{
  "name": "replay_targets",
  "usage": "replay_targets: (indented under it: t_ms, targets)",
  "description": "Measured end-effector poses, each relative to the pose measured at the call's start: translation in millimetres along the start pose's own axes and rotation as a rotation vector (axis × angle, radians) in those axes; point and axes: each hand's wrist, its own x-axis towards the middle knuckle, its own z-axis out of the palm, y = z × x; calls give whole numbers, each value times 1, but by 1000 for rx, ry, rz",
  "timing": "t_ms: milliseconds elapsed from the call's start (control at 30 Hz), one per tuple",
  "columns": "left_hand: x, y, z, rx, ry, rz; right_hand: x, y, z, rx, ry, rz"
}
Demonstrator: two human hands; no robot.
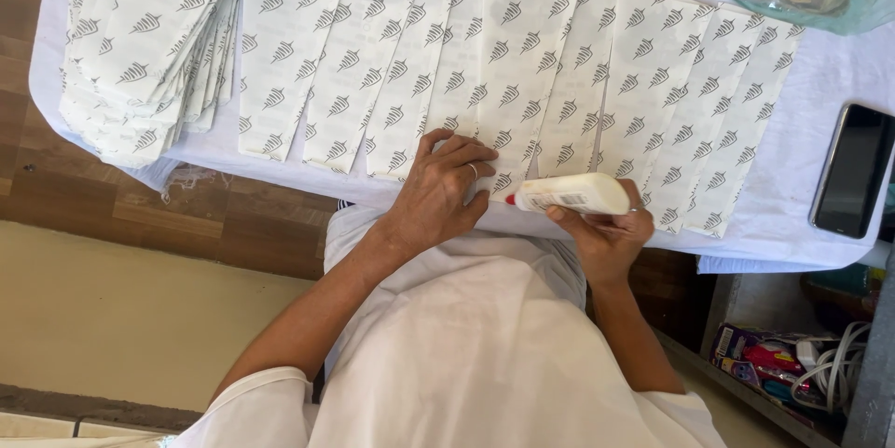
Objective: The person is folding printed paper sheets and applying glue to assemble packaging.
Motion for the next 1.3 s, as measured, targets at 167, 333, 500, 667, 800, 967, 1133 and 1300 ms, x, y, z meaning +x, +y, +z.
replay_targets:
  t_ms: [167,333,500,667,800,967,1133,1300]
  targets:
    - [0,-1,-1,8,2,11,6,0,36,58,-9,-10]
    - [1,1,-3,2,11,0,9,-7,32,88,-13,4]
    - [1,3,-3,17,-3,-3,10,0,-11,51,21,0]
    - [5,-10,-32,13,87,141,25,-18,-9,74,96,-31]
    - [-5,-36,-57,261,97,146,31,-11,17,176,87,-56]
    - [-23,-44,-54,227,20,149,25,7,46,153,-12,-17]
    - [-28,-39,-62,185,-44,86,24,14,63,128,-138,13]
    - [-29,-36,-70,97,-85,59,29,0,95,125,-191,-4]
